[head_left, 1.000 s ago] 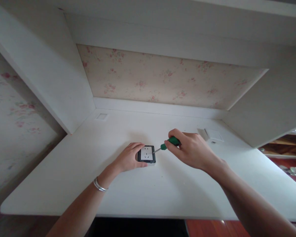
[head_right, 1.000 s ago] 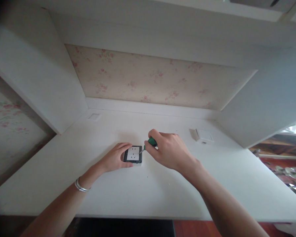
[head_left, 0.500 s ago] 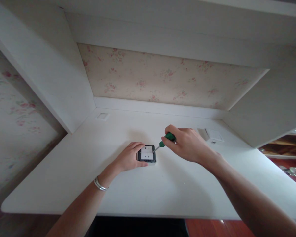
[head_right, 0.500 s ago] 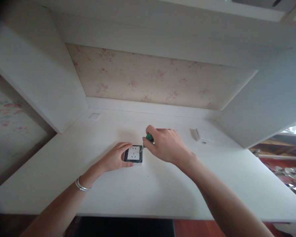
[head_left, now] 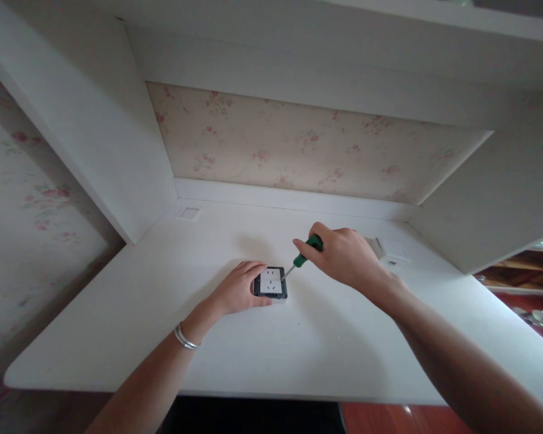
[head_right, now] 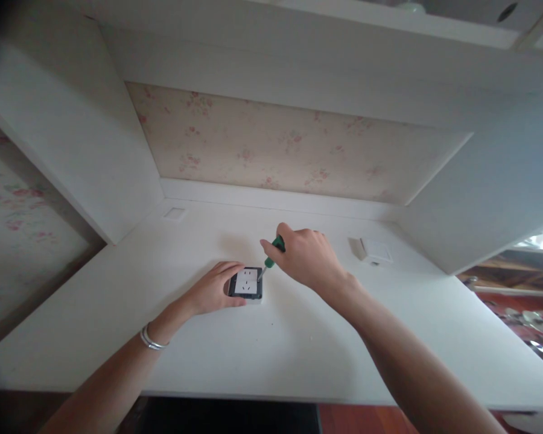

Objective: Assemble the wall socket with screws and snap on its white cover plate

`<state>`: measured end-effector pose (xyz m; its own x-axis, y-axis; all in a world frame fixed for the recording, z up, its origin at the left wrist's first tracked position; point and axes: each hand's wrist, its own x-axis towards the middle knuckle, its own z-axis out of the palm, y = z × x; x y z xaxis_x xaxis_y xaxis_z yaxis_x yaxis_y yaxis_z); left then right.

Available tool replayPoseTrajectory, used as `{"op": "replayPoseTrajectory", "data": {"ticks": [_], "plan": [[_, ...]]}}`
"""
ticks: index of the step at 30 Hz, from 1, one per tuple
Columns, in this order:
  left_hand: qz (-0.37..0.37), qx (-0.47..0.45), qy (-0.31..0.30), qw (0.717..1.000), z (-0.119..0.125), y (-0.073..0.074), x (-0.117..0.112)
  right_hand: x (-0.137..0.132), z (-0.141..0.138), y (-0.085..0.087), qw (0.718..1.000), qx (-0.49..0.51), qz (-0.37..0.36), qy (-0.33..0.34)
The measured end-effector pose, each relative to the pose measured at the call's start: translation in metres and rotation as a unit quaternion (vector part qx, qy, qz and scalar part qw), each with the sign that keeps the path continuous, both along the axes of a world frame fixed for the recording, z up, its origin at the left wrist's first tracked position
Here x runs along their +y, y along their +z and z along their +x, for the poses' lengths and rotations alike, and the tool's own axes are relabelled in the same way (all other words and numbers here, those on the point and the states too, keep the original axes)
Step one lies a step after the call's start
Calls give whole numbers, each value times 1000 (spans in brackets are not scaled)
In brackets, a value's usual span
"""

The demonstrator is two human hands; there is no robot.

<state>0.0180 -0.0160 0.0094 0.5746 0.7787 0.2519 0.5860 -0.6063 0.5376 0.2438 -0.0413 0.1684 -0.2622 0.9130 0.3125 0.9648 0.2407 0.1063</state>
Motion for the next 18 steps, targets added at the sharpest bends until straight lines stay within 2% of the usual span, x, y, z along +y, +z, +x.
{"op": "replayPoseTrajectory", "data": {"ticks": [5,11,14,18], "plan": [[6,4,1,1000,0,-1,0,0,0,4,999,-2,-25,42],[7,12,0,1000,-1,1,0,-8,2,27,979,0,-141,148],[13,15,1,1000,0,1,-1,-8,0,37,967,-32,-179,179],[18,14,1,1000,1,0,-1,-2,-8,45,960,-90,-185,191]]}}
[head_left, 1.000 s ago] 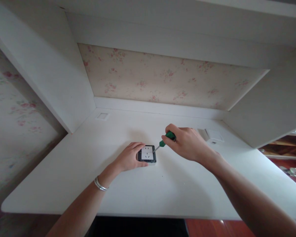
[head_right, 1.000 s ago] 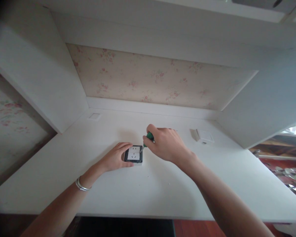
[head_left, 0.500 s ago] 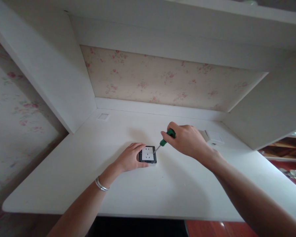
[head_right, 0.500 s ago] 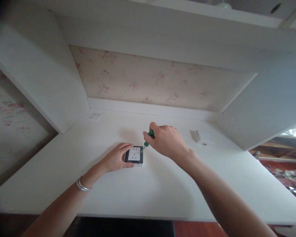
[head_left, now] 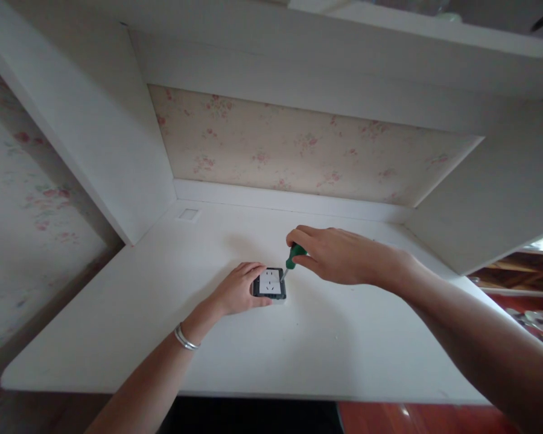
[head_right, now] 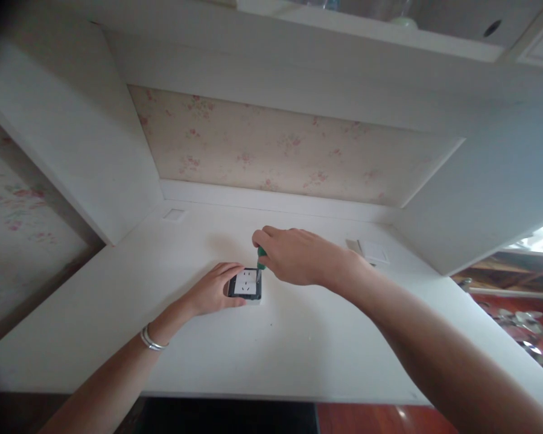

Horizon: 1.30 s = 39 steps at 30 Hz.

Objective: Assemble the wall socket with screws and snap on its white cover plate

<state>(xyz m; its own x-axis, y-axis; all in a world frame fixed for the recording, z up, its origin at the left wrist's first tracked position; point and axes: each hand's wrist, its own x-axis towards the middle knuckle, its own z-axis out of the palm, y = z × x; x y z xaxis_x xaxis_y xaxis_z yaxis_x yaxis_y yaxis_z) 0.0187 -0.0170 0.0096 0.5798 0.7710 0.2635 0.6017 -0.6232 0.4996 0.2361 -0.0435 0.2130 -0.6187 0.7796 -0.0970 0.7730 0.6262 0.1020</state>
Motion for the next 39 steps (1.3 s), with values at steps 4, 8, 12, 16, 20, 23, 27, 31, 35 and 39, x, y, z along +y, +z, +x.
{"op": "replayPoseTrajectory", "data": {"ticks": [4,8,12,16,20,23,27,31,35,39], "plan": [[5,-4,0,1000,0,1,-1,8,-11,2,998,-49,44,-19],[6,-3,1,1000,-1,3,-2,17,-19,1,991,-82,88,-59],[5,-3,-3,1000,-1,2,-1,23,-19,2,997,-44,50,-41],[5,-6,-1,1000,-1,2,-1,28,-19,5,1000,-16,-21,11],[2,-8,-1,1000,-1,3,-2,33,-24,7,996,-81,21,-31],[2,-9,1,1000,-1,2,-2,35,-27,9,997,-66,6,-37],[0,-10,0,1000,-2,0,-1,36,-30,11,997,-45,-55,-1],[3,-7,-2,1000,-2,1,-2,34,-34,11,996,-81,11,-32],[4,-3,-3,1000,-1,2,-2,33,-33,11,997,-16,-71,14],[0,-7,-1,1000,-1,1,-2,34,-32,11,998,-60,-27,-12]]}}
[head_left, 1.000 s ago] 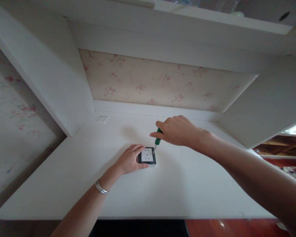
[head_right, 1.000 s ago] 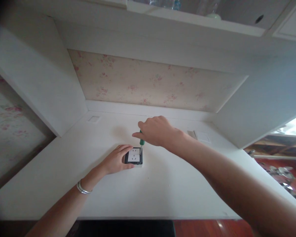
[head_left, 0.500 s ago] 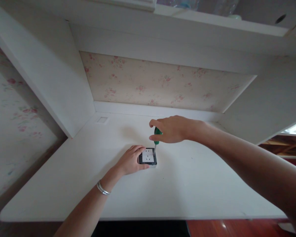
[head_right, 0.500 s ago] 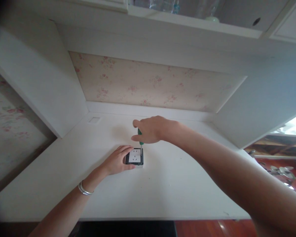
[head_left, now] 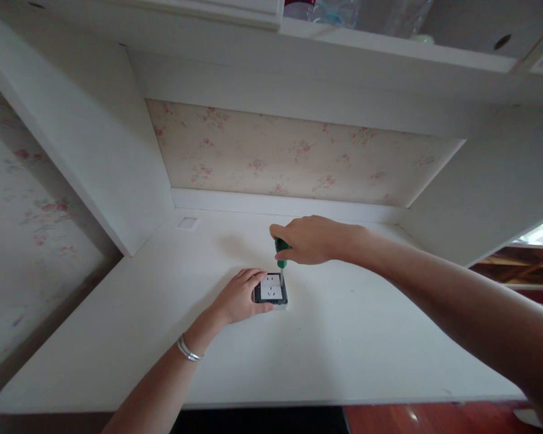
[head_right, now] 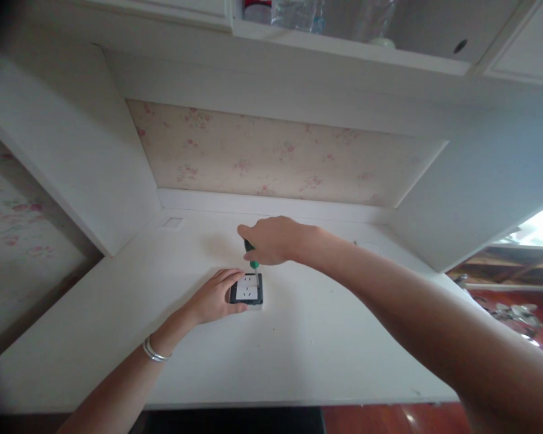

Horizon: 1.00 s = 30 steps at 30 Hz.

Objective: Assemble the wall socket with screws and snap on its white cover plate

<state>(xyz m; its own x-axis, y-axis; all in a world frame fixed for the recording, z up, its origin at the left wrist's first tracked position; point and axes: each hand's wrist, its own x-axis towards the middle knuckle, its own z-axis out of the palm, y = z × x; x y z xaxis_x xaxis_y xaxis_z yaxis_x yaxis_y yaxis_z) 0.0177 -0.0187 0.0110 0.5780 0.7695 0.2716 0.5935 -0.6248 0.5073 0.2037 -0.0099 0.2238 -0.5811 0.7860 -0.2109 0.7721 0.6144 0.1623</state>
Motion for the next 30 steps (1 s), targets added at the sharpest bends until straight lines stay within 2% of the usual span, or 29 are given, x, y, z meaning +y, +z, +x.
{"op": "replayPoseTrajectory", "data": {"ticks": [2,6,9,11,15,20,23,28,30], "plan": [[-3,-3,2,1000,0,0,0,0,0,1,1000,-11,23,-18],[-1,-3,-1,1000,0,1,-1,-1,-1,1,1000,20,-22,9],[-1,-4,-2,1000,0,1,-1,-1,0,-1,999,-19,38,-12],[-3,-6,1,1000,0,1,-1,-1,1,-3,998,-11,54,-17],[-7,-6,-1,1000,0,1,0,-4,4,-3,998,48,-36,35],[-4,-5,2,1000,0,-1,0,-6,3,-2,999,-2,38,-6],[0,-2,2,1000,0,-1,0,-5,3,-2,999,27,-7,23],[0,1,0,1000,-1,-1,0,-1,6,-2,998,-13,51,-29],[0,1,1,1000,-1,-1,0,-1,8,-2,999,15,24,-17]]}}
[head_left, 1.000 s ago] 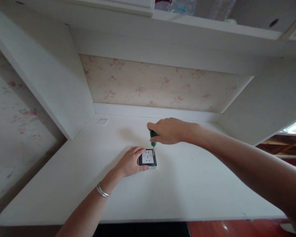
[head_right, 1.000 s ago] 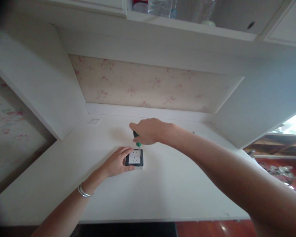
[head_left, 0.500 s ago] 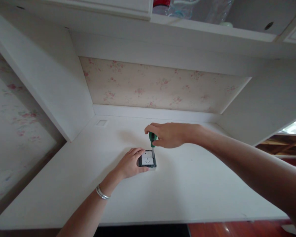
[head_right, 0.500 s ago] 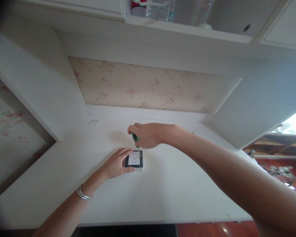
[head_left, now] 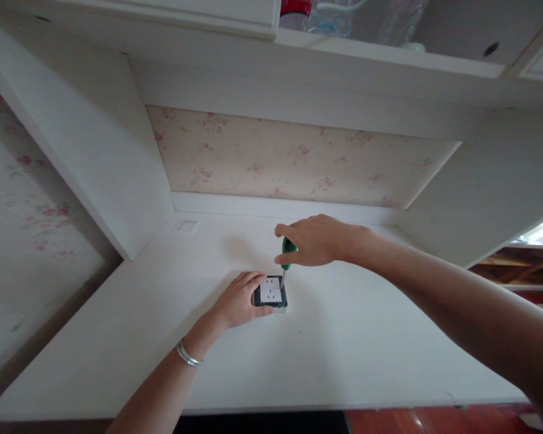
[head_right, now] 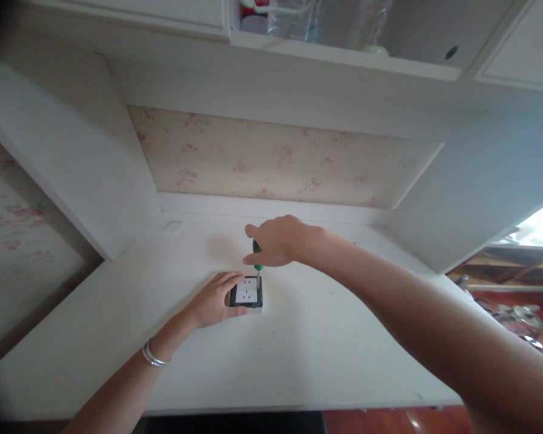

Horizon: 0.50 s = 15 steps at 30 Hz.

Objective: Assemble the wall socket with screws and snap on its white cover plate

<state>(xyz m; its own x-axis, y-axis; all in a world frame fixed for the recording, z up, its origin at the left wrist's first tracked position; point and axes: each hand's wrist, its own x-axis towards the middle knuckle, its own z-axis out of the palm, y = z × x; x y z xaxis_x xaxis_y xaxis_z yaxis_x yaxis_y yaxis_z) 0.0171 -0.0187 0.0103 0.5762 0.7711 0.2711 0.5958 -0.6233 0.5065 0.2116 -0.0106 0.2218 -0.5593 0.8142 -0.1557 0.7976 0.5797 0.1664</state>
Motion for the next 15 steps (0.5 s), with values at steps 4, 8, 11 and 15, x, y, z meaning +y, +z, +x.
{"op": "replayPoseTrajectory", "data": {"ticks": [4,8,11,15], "plan": [[0,-2,-2,1000,-1,-1,0,-1,2,0,999,13,-30,23],[-9,0,2,1000,-1,-1,0,-1,2,3,999,-21,3,-25],[-15,-1,4,1000,0,0,0,-2,1,7,998,3,-64,-3],[-15,-8,11,1000,0,1,0,-3,-1,8,998,-40,0,-40]]}}
